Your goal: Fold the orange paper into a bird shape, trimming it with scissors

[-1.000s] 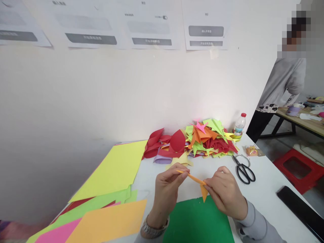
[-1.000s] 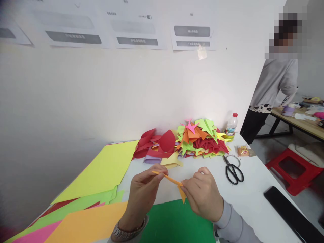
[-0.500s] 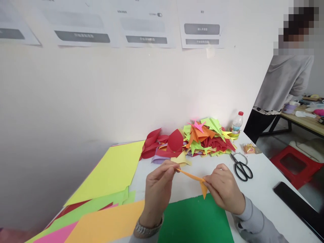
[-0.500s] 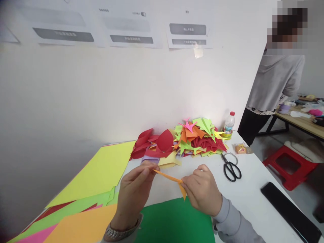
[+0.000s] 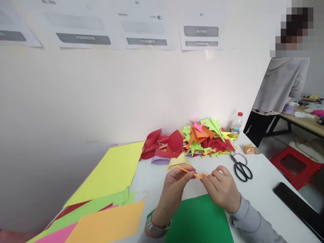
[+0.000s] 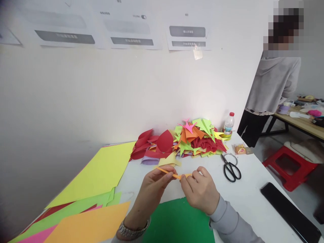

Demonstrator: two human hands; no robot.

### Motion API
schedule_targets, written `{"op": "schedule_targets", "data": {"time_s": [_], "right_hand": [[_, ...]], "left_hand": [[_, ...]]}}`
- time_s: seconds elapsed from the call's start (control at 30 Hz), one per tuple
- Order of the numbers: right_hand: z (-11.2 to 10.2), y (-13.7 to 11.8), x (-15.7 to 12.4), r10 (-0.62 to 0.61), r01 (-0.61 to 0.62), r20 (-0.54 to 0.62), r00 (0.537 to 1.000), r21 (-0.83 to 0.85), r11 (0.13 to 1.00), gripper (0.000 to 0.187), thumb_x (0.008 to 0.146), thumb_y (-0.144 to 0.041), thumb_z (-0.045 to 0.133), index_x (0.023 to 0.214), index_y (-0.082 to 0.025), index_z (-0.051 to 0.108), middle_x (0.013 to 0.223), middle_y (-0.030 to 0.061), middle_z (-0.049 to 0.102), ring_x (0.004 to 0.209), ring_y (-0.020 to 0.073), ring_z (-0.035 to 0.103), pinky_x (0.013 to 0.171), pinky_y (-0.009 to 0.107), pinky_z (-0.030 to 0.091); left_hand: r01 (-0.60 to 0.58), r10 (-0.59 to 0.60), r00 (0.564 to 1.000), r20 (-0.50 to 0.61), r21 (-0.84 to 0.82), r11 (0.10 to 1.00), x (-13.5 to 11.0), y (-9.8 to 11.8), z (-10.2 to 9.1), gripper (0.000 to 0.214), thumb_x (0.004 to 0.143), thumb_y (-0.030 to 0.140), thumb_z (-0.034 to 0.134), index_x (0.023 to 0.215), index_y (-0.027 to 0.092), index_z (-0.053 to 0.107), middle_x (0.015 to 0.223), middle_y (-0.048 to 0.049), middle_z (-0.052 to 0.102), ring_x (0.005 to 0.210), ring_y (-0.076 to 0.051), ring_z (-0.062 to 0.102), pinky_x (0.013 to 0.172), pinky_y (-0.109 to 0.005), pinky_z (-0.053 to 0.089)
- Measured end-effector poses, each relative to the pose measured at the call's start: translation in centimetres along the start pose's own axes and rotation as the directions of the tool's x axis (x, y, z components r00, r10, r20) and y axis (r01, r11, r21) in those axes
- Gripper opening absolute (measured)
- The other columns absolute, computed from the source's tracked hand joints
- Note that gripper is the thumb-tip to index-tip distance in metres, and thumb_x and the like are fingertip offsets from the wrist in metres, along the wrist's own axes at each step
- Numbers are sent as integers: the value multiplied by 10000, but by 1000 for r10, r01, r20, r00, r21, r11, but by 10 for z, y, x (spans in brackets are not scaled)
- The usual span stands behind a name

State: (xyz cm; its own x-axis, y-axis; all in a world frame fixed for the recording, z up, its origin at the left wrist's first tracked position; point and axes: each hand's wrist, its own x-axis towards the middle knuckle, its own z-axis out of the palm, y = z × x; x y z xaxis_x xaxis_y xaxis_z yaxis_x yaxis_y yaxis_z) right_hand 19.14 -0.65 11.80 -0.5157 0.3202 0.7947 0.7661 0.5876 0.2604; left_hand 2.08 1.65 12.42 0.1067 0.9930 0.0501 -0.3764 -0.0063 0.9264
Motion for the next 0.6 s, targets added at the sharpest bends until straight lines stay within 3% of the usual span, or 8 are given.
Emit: {"op": "schedule_targets", "data": {"time_s": [0.3,0.43,0.6], "right_hand": [[2,0,1,32,-33,3,999,54,998,57,914,-88,555,946,-113,595,571,-13,550,557,140,465,624,334,313],[0,-1,3,131,-132,21,991,242,961,98,944,-121,496,905,-148,582,573,-19,573,540,131,477,615,321,313],[-1,-4,0,266,-279,99,959,503,818,133,962,-171,465,899,-180,582,682,-6,667,560,112,528,646,307,353]], "left_hand": [[25,-24,1000,6,-19,1000,1,4,-2,287,612,382,849,743,145,752,768,-67,699,745,-179,638,728,-308,551],[14,-14,1000,6,-4,1000,0,5,-2,283,652,396,819,736,134,751,783,-76,684,692,-163,613,679,-302,543],[-55,45,995,89,106,993,0,4,-2,261,629,393,830,686,152,745,759,-62,660,688,-169,589,631,-293,520]]}}
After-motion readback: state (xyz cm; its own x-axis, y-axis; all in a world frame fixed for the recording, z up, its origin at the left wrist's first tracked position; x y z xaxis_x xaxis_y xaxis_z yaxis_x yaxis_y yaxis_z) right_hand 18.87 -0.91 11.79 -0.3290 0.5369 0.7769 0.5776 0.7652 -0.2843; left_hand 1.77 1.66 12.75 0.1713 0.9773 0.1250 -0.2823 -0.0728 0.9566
